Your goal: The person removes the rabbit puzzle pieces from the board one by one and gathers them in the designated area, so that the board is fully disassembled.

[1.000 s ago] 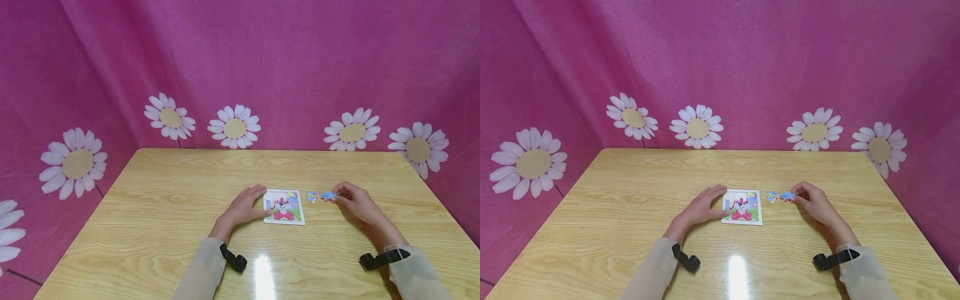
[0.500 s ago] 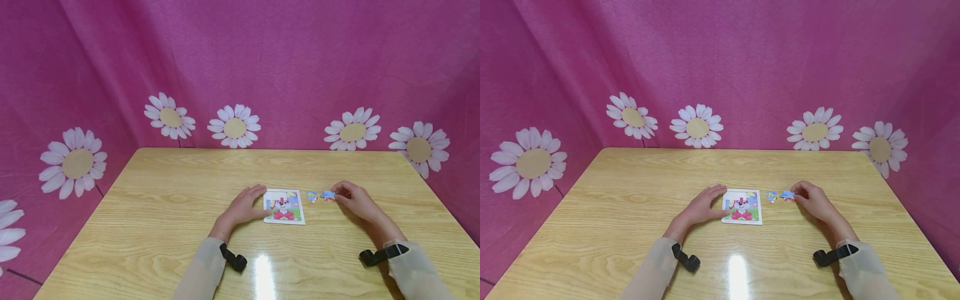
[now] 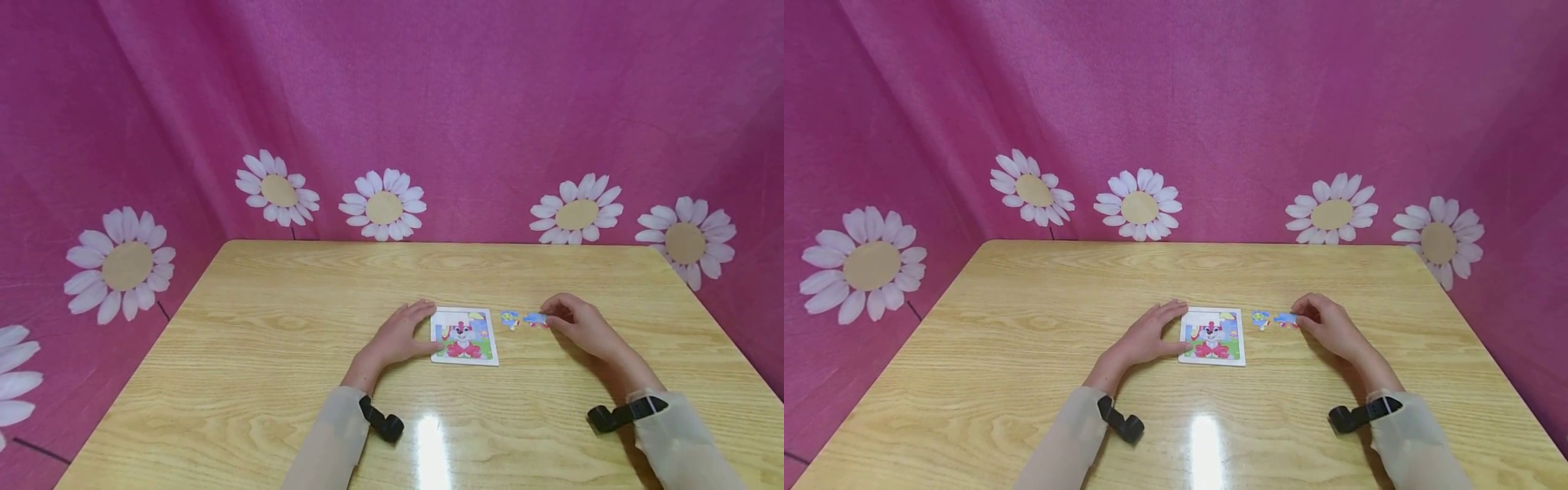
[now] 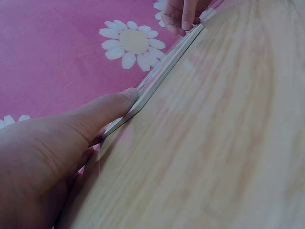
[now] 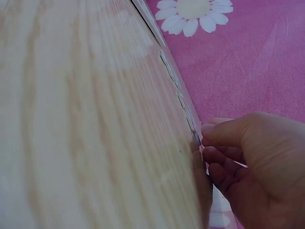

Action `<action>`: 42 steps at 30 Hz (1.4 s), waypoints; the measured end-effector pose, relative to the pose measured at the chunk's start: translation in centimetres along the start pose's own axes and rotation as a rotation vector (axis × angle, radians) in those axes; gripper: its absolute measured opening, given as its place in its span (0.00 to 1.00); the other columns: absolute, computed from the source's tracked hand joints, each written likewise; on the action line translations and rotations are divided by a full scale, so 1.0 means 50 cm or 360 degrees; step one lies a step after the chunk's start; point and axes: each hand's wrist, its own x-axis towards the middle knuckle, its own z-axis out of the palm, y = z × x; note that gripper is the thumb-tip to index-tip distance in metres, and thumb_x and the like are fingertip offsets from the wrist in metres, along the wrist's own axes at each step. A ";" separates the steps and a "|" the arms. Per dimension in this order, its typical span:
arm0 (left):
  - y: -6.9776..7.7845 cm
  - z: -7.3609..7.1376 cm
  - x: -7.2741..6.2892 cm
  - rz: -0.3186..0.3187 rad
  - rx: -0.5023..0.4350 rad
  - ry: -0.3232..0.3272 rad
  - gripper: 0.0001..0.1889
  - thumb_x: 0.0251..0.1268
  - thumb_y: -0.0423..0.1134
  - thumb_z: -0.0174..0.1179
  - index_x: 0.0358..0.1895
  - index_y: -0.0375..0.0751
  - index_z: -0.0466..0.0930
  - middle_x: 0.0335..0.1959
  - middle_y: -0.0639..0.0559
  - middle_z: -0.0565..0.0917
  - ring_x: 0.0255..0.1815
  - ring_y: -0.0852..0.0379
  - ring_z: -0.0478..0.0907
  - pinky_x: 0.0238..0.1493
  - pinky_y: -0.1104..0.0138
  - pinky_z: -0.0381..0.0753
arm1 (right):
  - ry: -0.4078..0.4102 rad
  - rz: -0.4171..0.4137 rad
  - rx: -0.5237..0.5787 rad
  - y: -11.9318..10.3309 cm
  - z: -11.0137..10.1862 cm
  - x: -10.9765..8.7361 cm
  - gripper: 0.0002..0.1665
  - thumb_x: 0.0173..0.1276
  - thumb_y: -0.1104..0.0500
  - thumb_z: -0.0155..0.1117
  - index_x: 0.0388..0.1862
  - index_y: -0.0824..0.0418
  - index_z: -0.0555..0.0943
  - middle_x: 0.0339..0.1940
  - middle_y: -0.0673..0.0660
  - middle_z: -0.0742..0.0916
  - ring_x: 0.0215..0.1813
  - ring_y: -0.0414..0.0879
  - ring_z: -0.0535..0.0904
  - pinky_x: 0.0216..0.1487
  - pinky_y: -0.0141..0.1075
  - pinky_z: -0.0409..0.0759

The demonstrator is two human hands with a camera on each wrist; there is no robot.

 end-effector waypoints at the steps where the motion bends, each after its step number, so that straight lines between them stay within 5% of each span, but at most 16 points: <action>1: 0.000 0.000 0.000 -0.0002 0.0000 0.0000 0.41 0.59 0.57 0.66 0.74 0.47 0.63 0.77 0.54 0.62 0.81 0.57 0.51 0.83 0.60 0.45 | 0.0008 -0.0005 0.0003 0.000 0.000 0.000 0.09 0.66 0.69 0.63 0.45 0.66 0.80 0.40 0.61 0.85 0.38 0.30 0.72 0.41 0.22 0.73; 10: -0.001 -0.003 0.001 0.0000 0.0004 0.0002 0.41 0.59 0.58 0.65 0.74 0.47 0.62 0.78 0.54 0.62 0.81 0.57 0.51 0.83 0.60 0.46 | 0.0123 -0.0169 0.0068 -0.033 0.023 0.015 0.08 0.62 0.69 0.67 0.40 0.65 0.81 0.35 0.58 0.81 0.33 0.32 0.70 0.32 0.26 0.72; 26: -0.001 -0.004 -0.002 0.0010 -0.0004 0.0013 0.41 0.59 0.57 0.66 0.74 0.46 0.63 0.77 0.53 0.63 0.81 0.55 0.53 0.82 0.59 0.47 | -0.0195 -0.0196 0.0163 -0.119 0.096 0.063 0.10 0.65 0.60 0.68 0.43 0.61 0.81 0.39 0.55 0.81 0.39 0.40 0.72 0.38 0.28 0.73; 42: 0.000 0.001 0.002 0.0020 -0.0007 0.0016 0.41 0.59 0.56 0.67 0.73 0.45 0.64 0.77 0.53 0.64 0.80 0.56 0.54 0.82 0.60 0.47 | -0.0346 -0.0239 0.0133 -0.136 0.097 0.083 0.13 0.63 0.58 0.70 0.43 0.64 0.80 0.34 0.55 0.76 0.36 0.41 0.66 0.34 0.28 0.65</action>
